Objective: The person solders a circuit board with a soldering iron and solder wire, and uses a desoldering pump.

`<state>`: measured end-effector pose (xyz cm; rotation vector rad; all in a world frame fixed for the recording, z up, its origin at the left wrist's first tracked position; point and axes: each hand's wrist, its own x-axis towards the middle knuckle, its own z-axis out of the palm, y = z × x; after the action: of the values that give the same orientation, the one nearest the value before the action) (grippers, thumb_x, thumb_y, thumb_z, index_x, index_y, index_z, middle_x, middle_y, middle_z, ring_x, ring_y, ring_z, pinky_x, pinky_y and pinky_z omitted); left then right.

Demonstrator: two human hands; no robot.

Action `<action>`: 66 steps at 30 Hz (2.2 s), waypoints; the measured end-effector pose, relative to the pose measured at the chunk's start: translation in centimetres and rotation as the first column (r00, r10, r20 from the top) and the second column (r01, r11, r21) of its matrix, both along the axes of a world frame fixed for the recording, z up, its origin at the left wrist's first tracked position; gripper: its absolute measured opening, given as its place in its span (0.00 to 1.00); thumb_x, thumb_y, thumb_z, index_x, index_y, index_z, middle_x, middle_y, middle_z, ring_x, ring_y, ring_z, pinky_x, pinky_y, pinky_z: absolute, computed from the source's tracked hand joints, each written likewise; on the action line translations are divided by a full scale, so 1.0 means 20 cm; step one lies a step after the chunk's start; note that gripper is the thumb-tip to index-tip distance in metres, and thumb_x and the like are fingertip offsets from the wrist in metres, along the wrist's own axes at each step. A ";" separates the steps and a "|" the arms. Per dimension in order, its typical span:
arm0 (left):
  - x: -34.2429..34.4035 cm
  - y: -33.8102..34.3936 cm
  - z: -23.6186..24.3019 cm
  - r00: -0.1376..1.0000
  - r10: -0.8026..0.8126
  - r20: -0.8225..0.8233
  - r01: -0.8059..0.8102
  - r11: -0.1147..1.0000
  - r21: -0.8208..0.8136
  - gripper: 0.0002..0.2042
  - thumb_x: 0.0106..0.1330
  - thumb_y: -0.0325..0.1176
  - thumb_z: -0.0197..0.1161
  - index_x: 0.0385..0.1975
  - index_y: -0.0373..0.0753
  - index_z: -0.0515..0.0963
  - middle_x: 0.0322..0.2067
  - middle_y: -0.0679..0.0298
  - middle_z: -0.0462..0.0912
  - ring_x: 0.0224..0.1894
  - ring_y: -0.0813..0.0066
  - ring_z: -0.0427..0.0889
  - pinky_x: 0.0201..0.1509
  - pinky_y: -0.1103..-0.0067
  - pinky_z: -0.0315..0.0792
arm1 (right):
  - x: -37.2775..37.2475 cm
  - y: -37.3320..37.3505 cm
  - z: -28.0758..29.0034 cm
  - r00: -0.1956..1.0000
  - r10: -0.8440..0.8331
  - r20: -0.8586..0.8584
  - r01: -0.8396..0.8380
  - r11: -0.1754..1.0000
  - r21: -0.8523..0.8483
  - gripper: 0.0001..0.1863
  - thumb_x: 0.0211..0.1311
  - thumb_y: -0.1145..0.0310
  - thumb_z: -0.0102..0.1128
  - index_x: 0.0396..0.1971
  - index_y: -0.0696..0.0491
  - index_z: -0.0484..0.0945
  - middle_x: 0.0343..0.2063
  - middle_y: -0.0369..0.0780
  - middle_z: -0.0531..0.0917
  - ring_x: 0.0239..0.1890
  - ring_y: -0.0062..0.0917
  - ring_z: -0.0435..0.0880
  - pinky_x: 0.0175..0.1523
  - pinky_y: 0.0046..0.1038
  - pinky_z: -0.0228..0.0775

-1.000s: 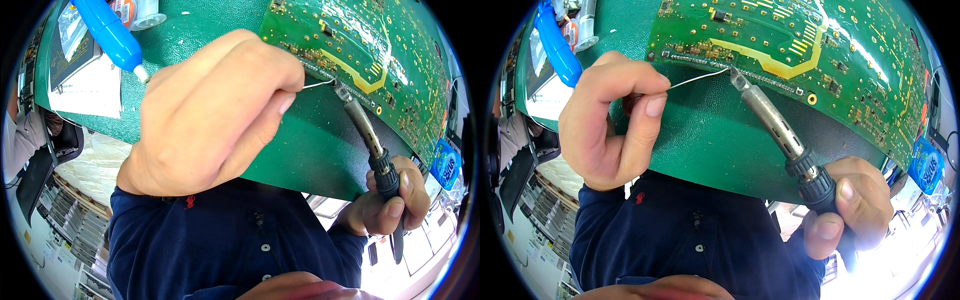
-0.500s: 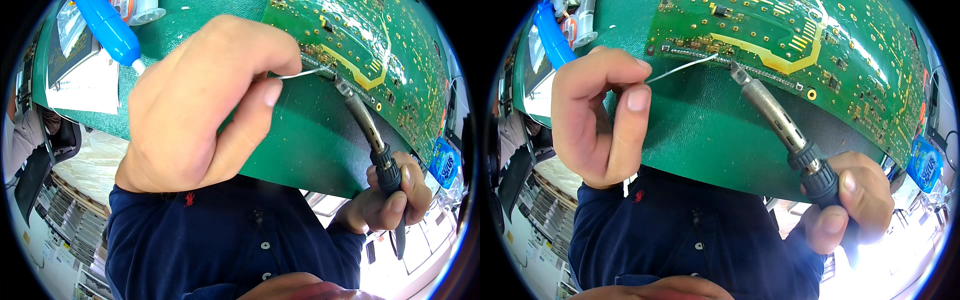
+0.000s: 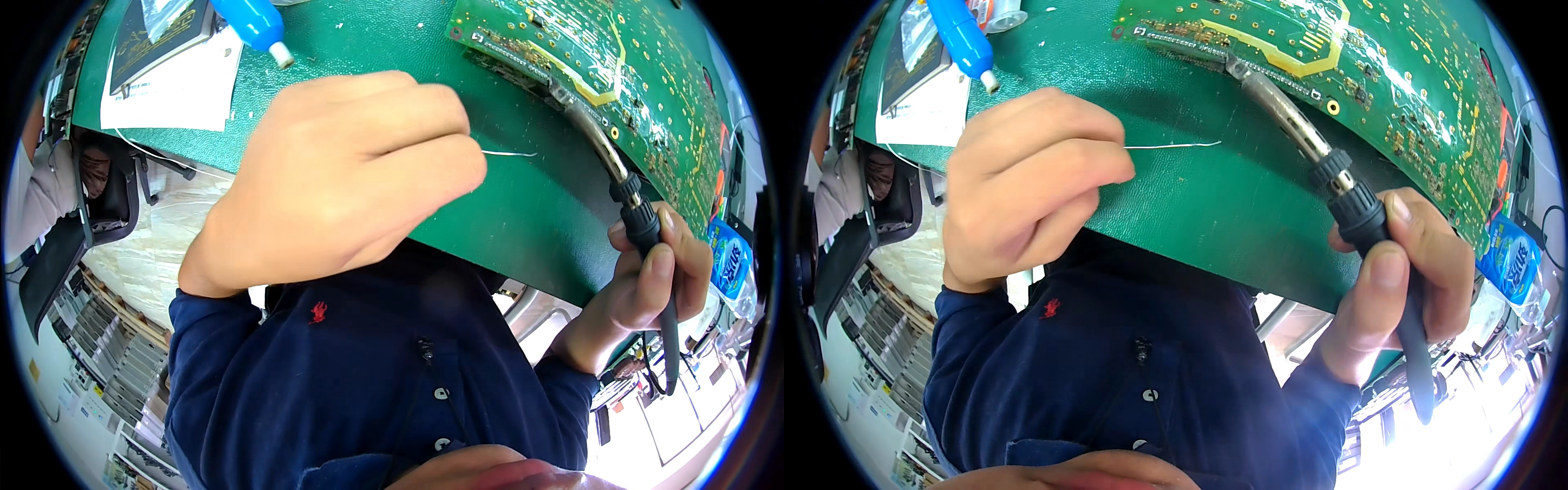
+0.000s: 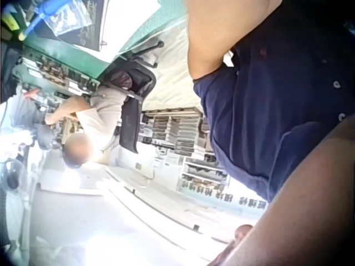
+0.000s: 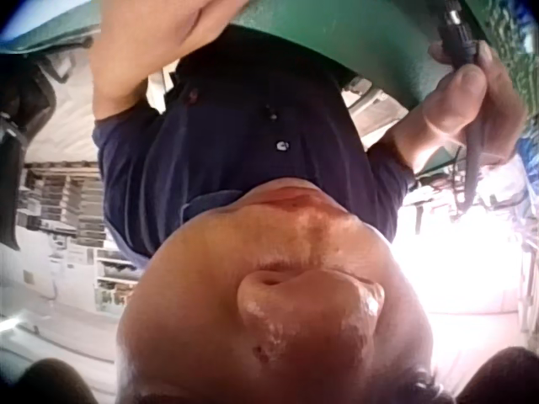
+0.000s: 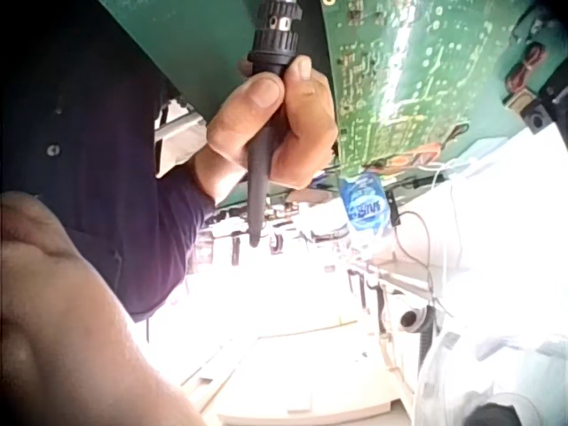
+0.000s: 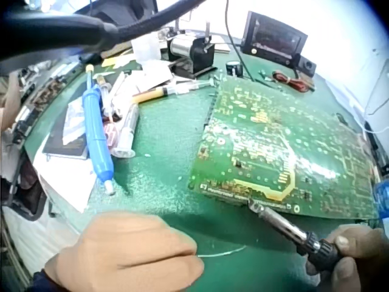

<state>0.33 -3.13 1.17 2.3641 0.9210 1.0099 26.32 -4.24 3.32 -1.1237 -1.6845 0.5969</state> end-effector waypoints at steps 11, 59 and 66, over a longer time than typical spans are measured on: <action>0.01 -0.12 -0.05 0.967 0.126 -0.219 -0.102 0.988 0.119 0.15 0.46 0.20 0.63 0.37 0.35 0.78 0.31 0.59 0.78 0.31 0.64 0.77 0.31 0.75 0.70 | 0.03 0.02 0.00 0.993 0.069 -0.091 -0.065 0.997 0.043 0.10 0.52 0.72 0.57 0.29 0.65 0.75 0.22 0.48 0.79 0.17 0.26 0.79 0.25 0.19 0.69; -0.69 0.32 0.35 0.606 0.765 0.219 -0.681 0.641 -0.353 0.12 0.62 0.37 0.55 0.32 0.32 0.75 0.21 0.63 0.77 0.19 0.76 0.76 0.23 0.81 0.70 | 0.03 0.00 0.06 0.994 0.108 -0.021 -0.108 0.994 -0.020 0.04 0.56 0.78 0.54 0.26 0.63 0.75 0.14 0.38 0.78 0.18 0.13 0.76 0.24 0.14 0.65; -0.60 0.16 0.32 0.480 0.510 0.714 -0.264 0.860 -0.437 0.09 0.68 0.38 0.51 0.38 0.40 0.73 0.30 0.68 0.77 0.34 0.78 0.77 0.36 0.79 0.71 | 0.04 0.00 0.06 0.993 0.113 -0.031 -0.113 0.993 -0.016 0.04 0.56 0.78 0.54 0.27 0.63 0.75 0.15 0.38 0.78 0.18 0.13 0.75 0.24 0.13 0.65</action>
<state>-11.75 -0.02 7.58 1.1675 1.1088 1.7988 27.04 -4.16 4.53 -1.0313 -1.7280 0.6980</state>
